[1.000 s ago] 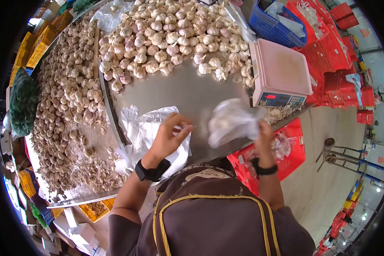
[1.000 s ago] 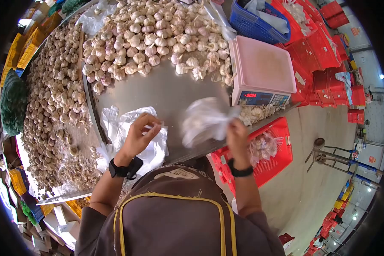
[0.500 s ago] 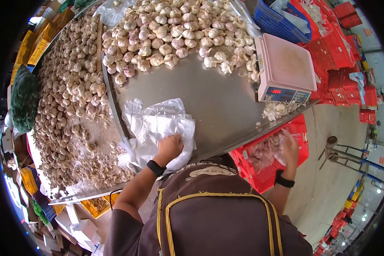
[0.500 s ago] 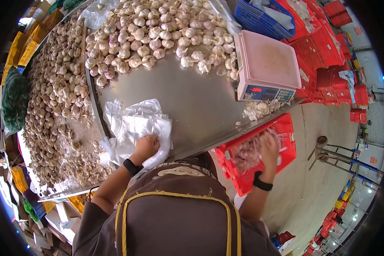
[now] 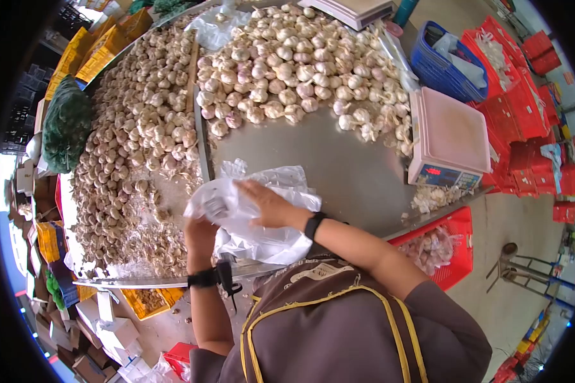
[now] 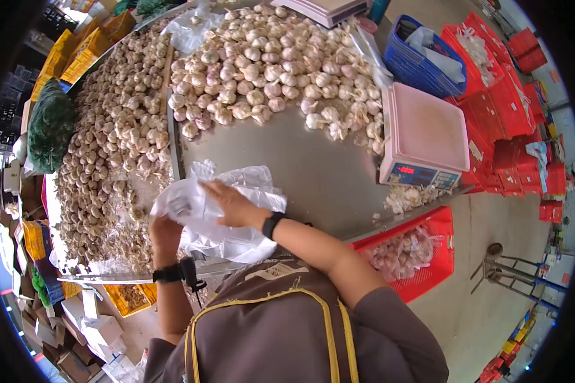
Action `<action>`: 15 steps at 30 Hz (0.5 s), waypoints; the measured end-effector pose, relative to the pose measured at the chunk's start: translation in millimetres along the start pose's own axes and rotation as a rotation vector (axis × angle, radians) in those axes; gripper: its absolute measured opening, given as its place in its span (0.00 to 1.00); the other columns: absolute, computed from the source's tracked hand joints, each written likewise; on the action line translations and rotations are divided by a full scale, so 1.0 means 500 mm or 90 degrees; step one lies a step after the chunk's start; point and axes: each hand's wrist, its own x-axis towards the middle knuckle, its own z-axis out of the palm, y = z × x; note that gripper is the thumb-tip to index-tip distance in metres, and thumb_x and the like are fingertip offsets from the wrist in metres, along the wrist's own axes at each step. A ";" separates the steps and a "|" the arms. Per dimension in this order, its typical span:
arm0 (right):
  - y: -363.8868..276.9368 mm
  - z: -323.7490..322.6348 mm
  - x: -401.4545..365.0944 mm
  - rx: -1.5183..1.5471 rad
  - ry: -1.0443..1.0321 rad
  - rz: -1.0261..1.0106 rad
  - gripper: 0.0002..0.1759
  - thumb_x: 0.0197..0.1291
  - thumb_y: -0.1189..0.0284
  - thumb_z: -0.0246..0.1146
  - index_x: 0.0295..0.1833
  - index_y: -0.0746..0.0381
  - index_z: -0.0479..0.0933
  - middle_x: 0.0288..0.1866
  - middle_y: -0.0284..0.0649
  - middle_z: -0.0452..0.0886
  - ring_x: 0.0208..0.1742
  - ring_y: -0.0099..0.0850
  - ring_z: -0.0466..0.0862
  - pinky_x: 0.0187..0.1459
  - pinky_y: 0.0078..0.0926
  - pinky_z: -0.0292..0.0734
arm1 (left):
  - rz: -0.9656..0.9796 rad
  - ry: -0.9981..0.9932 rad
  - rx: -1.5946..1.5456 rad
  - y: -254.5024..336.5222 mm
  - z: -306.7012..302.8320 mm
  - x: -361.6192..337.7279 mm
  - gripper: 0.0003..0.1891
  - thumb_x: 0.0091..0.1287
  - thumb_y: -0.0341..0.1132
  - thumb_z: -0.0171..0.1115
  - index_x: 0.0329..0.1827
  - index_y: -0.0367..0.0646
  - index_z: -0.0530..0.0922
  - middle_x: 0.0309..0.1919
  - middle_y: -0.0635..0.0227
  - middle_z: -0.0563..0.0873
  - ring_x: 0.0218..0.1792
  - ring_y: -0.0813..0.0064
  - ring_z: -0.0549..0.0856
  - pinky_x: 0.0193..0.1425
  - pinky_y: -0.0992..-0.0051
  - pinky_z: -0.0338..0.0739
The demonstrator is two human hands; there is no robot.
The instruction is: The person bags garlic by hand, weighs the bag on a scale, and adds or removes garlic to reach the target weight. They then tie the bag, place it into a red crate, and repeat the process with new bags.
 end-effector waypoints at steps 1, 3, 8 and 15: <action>0.006 0.036 0.011 -0.037 -0.035 -0.001 0.49 0.46 0.67 0.69 0.75 0.56 0.55 0.73 0.50 0.60 0.74 0.47 0.59 0.72 0.43 0.56 | 0.030 0.006 -0.035 0.024 -0.018 -0.018 0.29 0.63 0.39 0.54 0.67 0.35 0.66 0.55 0.54 0.80 0.52 0.61 0.82 0.57 0.62 0.77; 0.026 0.073 0.007 -0.161 -0.135 -0.030 0.41 0.49 0.66 0.67 0.70 0.57 0.62 0.74 0.47 0.59 0.75 0.45 0.58 0.73 0.45 0.53 | 0.088 0.065 0.093 0.071 -0.021 -0.082 0.28 0.64 0.41 0.48 0.64 0.31 0.67 0.55 0.51 0.79 0.51 0.61 0.82 0.56 0.63 0.78; 0.095 0.049 -0.066 -0.325 -0.218 -0.076 0.22 0.60 0.66 0.58 0.60 0.59 0.74 0.76 0.41 0.57 0.78 0.38 0.53 0.75 0.46 0.48 | 0.040 -0.048 -0.121 0.051 -0.031 -0.180 0.27 0.65 0.44 0.49 0.61 0.32 0.71 0.52 0.54 0.81 0.49 0.61 0.83 0.54 0.63 0.78; 0.063 -0.193 -0.195 0.145 -0.222 0.060 0.28 0.63 0.61 0.59 0.65 0.63 0.70 0.70 0.44 0.63 0.71 0.38 0.62 0.70 0.44 0.56 | -0.103 -0.081 -0.101 -0.003 0.109 0.023 0.27 0.65 0.45 0.50 0.61 0.35 0.72 0.51 0.57 0.81 0.49 0.61 0.82 0.56 0.62 0.77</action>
